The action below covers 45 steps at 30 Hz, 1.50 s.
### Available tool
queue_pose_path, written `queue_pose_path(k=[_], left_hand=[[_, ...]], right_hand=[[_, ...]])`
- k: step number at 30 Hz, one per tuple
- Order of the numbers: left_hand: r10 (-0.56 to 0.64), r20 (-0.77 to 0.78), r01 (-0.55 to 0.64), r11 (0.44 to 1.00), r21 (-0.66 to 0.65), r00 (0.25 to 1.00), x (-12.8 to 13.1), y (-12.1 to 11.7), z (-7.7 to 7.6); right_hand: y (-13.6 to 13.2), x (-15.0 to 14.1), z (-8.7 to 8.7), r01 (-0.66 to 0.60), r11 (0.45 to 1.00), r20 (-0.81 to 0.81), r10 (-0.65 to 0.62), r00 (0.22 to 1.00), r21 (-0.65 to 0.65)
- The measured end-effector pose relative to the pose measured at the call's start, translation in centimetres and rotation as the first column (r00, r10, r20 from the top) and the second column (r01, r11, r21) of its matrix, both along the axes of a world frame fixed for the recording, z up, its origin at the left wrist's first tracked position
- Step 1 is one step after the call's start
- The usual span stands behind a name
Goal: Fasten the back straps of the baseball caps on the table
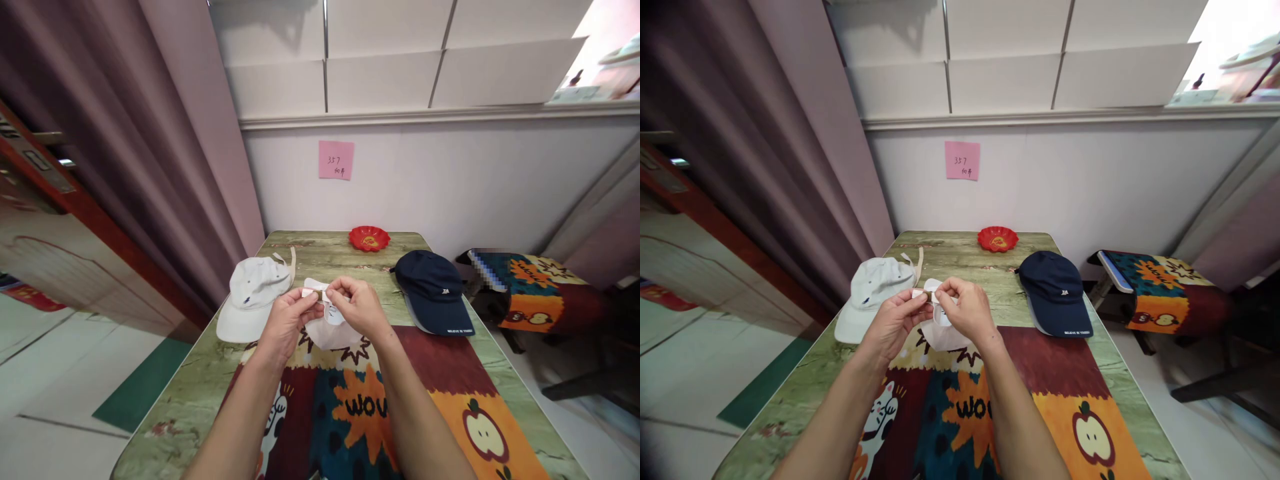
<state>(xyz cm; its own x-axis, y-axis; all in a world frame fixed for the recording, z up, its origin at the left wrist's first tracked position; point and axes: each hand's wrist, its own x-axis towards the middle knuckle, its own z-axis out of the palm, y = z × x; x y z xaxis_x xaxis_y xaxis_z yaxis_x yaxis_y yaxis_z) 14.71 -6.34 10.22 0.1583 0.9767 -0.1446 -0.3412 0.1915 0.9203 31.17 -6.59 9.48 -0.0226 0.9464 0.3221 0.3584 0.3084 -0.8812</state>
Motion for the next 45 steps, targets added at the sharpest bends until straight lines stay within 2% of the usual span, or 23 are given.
queue_pose_path(k=[10,18,26,29,34,38,45], left_hand=[[0.119,0.002,-0.119,0.993,0.024,0.993,-1.4,0.8,0.4],[0.087,-0.054,-0.085,0.996,0.038,0.995,-0.6,0.4,0.3],[0.040,-0.071,-0.039,0.999,0.016,0.997,0.0,0.0,0.2],[0.050,-0.071,-0.048,0.999,0.021,0.996,0.3,-0.1,0.3],[0.028,-0.095,-0.023,0.998,0.054,0.995,0.8,-0.3,0.1],[0.027,-0.120,-0.019,0.997,0.072,0.992,0.8,-0.4,-0.1],[0.007,-0.105,-0.001,0.998,0.058,0.994,0.6,-0.5,0.0]], right_hand=[[0.9,2.1,-0.5,-0.118,0.992,0.011,0.118,0.993,-0.042],[0.9,2.6,-0.5,-0.289,0.952,-0.206,0.264,0.942,-0.102],[0.8,2.6,-0.1,-0.228,0.966,-0.168,0.206,0.964,-0.119],[0.4,2.5,0.1,-0.197,0.973,-0.049,0.193,0.980,-0.124],[-0.4,1.6,0.9,-0.059,0.992,0.161,0.077,0.984,-0.114],[-0.6,1.2,1.0,-0.100,0.991,0.105,0.109,0.988,-0.091],[-0.1,1.2,0.2,-0.174,0.981,-0.032,0.172,0.985,-0.081]])
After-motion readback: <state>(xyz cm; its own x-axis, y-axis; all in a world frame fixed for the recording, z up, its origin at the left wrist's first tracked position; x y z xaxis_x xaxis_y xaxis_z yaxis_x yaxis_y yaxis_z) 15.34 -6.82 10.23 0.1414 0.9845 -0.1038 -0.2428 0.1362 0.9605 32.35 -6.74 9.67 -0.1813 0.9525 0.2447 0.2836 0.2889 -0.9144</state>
